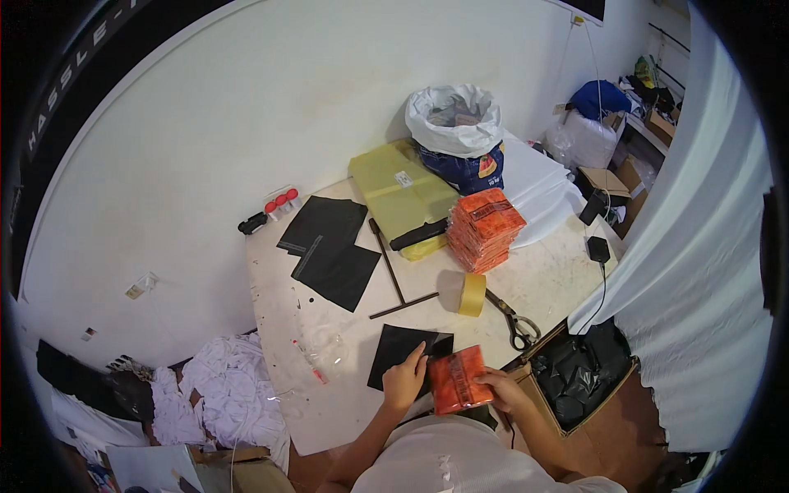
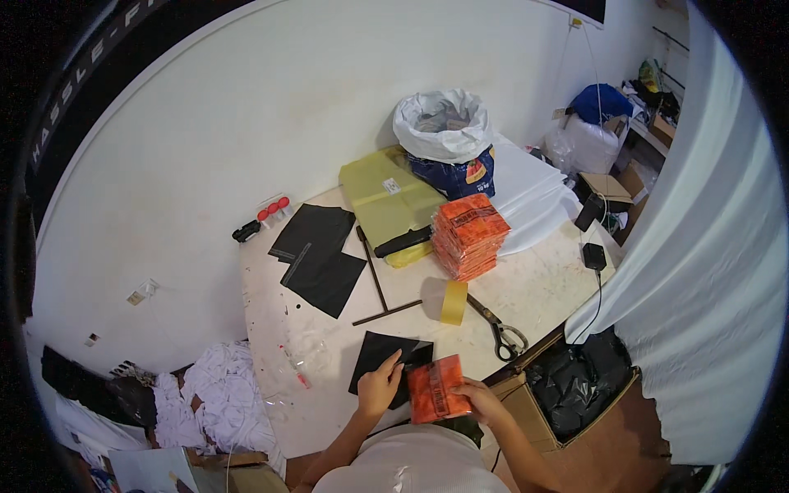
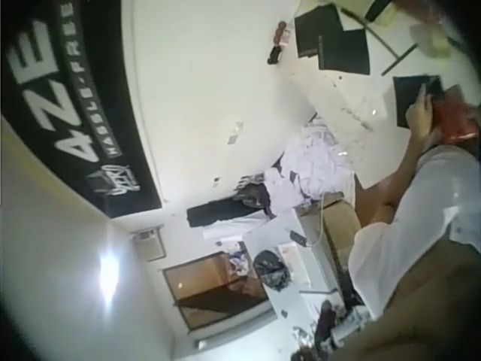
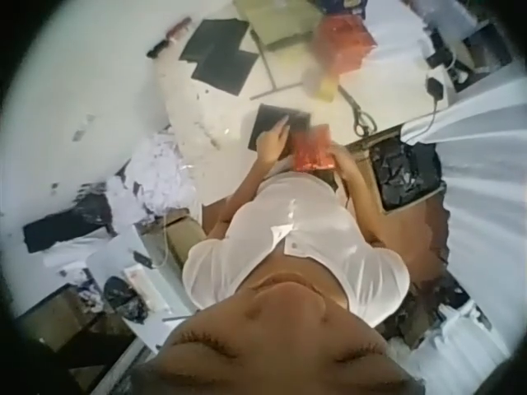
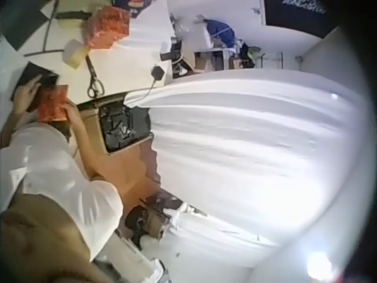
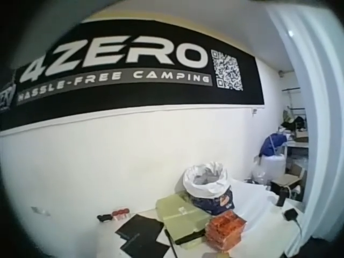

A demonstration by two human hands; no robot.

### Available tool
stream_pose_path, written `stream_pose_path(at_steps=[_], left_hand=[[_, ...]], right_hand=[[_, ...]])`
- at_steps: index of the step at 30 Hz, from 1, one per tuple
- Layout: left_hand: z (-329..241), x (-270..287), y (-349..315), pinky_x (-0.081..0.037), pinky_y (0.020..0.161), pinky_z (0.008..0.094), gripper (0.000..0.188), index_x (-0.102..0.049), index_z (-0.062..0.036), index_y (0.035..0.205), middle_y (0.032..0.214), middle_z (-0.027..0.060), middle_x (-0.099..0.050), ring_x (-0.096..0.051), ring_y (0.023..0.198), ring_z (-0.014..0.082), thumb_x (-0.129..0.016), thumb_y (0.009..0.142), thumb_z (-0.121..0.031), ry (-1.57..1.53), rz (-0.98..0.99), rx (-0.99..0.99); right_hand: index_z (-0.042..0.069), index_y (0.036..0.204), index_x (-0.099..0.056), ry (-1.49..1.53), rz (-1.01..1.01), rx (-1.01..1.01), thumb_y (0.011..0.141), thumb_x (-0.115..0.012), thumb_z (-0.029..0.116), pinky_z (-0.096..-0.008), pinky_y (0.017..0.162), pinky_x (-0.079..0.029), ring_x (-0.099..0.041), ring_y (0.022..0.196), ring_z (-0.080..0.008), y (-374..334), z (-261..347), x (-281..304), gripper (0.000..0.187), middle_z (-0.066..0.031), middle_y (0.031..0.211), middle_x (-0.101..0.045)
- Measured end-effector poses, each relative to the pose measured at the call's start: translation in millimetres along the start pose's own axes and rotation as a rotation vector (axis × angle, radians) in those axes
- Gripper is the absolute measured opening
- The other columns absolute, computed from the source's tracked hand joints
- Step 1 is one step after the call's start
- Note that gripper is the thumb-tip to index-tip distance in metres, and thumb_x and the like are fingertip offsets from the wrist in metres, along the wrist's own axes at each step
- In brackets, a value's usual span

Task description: Packing items into black mailers, sealing them with tape, and labeling them with a marker.

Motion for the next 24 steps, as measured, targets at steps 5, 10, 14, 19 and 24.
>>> stream_pose_path(at_steps=[5,10,14,19,24], left_hand=[[-16,18,3,-0.043,0.042,0.0353,0.025,-0.065,-0.0188,0.106,0.058,0.0119,-0.058,-0.056,0.046,0.0285,-0.062,0.082,-0.024,0.083,-0.038,-0.070],[-39,30,1,-0.042,0.040,0.0329,0.025,-0.064,-0.0193,0.107,0.056,0.0112,-0.058,-0.055,0.042,0.0252,-0.062,0.082,-0.024,0.046,-0.097,-0.188],[-67,39,1,-0.048,0.047,0.0287,0.025,-0.063,-0.0131,0.107,0.072,0.0099,-0.065,-0.062,0.054,0.0185,-0.061,0.082,-0.018,0.018,-0.078,-0.324],[-101,58,1,-0.053,0.064,0.0261,0.025,-0.062,-0.0066,0.103,0.090,0.0081,-0.067,-0.066,0.074,0.0170,-0.060,0.078,-0.010,-0.051,-0.134,-0.510],[-129,68,-13,-0.051,0.076,0.0314,0.025,-0.063,-0.0081,0.100,0.103,0.0060,-0.064,-0.062,0.095,0.0178,-0.061,0.075,-0.012,-0.040,0.020,-0.727]], right_hand=[[0.002,0.115,-0.049,0.091,0.057,-0.020,0.081,-0.052,0.010,-0.0351,0.083,-0.049,-0.060,0.094,-0.0204,23,-10,-19,0.035,-0.0096,0.107,-0.059],[0.005,0.113,-0.049,0.187,0.139,-0.009,0.077,-0.050,0.005,-0.0345,0.086,-0.047,-0.059,0.094,-0.0204,34,-6,-39,0.036,-0.0073,0.104,-0.059],[0.004,0.109,-0.051,0.109,0.102,0.071,0.073,-0.048,-0.001,-0.0313,0.080,-0.048,-0.059,0.085,-0.0179,32,2,-71,0.036,-0.0045,0.095,-0.058],[0.004,0.108,-0.052,0.225,0.296,0.121,0.080,-0.048,0.005,-0.0311,0.082,-0.047,-0.058,0.089,-0.0190,59,-7,-61,0.028,-0.0066,0.097,-0.058],[0.005,0.115,-0.050,0.051,0.404,0.227,0.089,-0.048,0.019,-0.0306,0.087,-0.047,-0.059,0.095,-0.0230,64,-14,-48,0.031,-0.0142,0.105,-0.058]])
Point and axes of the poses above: each hand's wrist, its own y-axis towards the middle knuckle, its own x-axis out of the back of the hand, z = x × y, the point moved 9 cm from there along y, towards the middle knuckle
